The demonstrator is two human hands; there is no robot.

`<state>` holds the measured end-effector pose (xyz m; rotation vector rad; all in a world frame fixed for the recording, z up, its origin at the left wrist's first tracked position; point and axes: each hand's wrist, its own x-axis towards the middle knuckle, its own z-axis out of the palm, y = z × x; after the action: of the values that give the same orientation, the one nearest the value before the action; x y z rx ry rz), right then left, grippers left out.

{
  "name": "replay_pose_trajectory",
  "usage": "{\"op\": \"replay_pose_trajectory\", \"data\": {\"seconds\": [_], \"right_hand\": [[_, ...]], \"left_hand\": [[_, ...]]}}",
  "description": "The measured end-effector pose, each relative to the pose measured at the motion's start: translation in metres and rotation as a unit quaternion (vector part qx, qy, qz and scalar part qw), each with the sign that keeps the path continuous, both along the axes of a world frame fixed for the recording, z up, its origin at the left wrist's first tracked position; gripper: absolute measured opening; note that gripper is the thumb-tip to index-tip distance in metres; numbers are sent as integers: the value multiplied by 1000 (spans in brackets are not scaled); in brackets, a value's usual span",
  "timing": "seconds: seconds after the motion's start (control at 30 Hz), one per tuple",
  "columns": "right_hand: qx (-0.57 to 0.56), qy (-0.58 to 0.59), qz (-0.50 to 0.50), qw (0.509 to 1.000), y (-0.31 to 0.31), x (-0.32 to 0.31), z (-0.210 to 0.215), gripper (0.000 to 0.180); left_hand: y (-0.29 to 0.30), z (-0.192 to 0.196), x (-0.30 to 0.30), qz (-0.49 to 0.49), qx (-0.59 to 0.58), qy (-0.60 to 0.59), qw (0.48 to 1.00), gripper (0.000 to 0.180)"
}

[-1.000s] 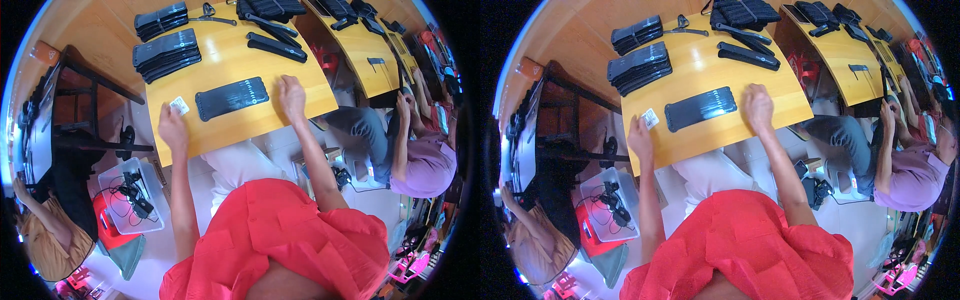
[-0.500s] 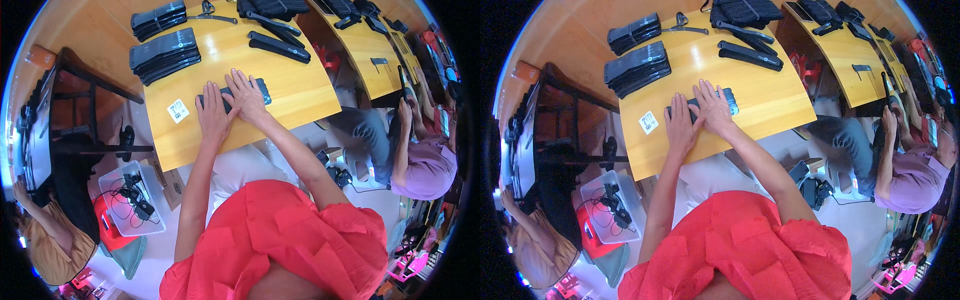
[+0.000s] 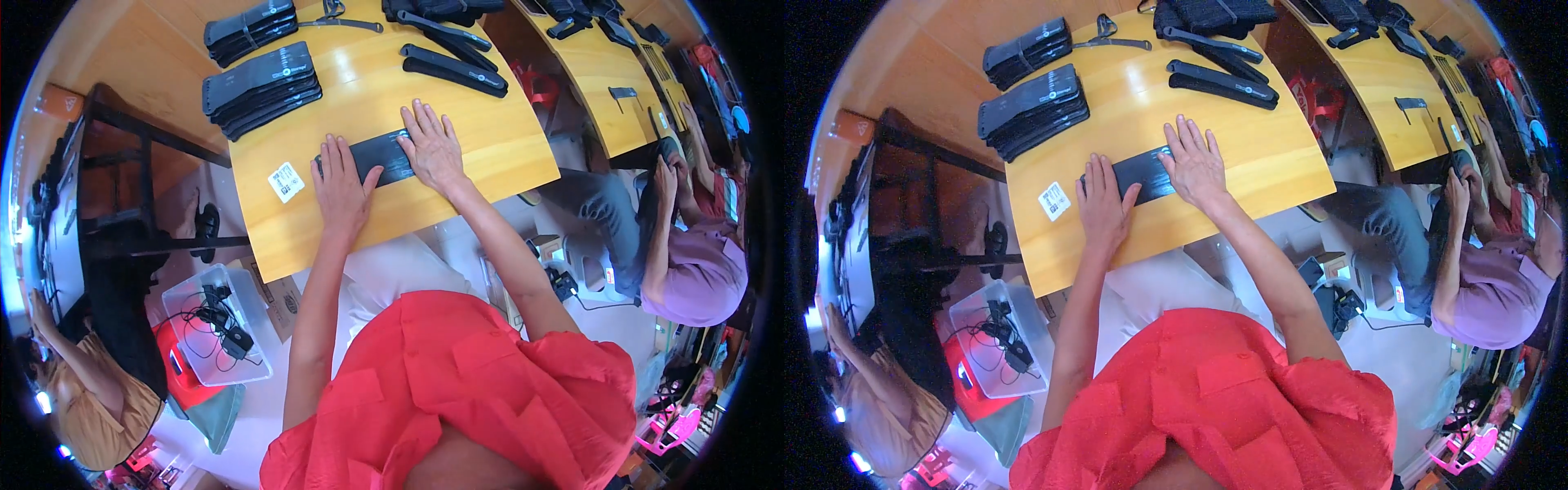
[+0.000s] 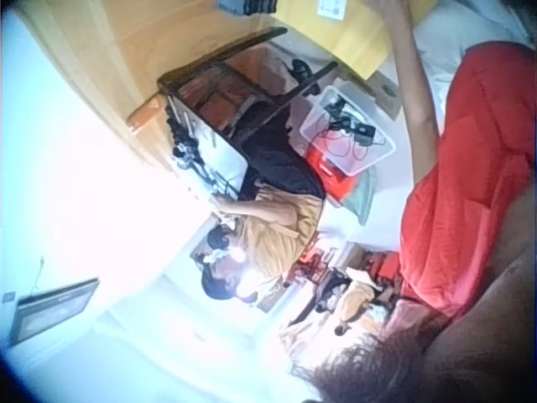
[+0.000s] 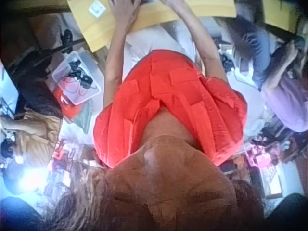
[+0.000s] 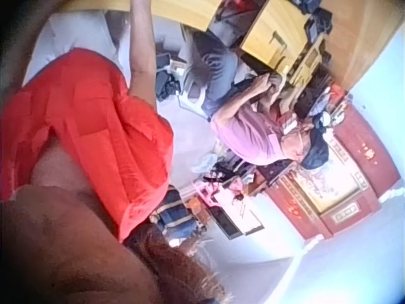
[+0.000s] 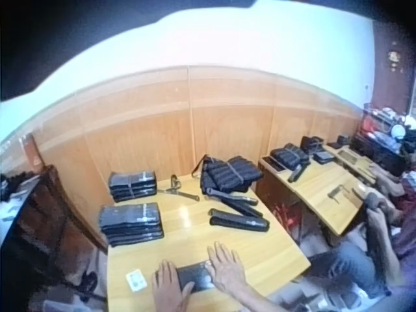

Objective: Attaching elastic straps to black product components at a manufacturing workbench.

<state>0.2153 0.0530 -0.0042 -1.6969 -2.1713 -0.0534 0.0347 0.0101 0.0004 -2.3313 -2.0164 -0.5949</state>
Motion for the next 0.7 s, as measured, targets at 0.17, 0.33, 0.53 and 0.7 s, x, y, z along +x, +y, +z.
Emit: {"op": "replay_pose_trajectory", "data": {"seconds": [0.17,0.33,0.53,0.7], "right_hand": [[2,3,-1,1000,-1,2,-2,53],[6,132,-7,991,-6,6,7,47],[91,150,3,985,-7,5,10,27],[84,185,-40,978,-5,6,13,25]], "left_hand": [[-5,-2,-24,63,40,-37,997,68],[-19,14,-31,163,20,-110,980,45],[1,26,-6,239,20,-70,968,37],[22,28,-7,327,-41,-109,938,42]]}}
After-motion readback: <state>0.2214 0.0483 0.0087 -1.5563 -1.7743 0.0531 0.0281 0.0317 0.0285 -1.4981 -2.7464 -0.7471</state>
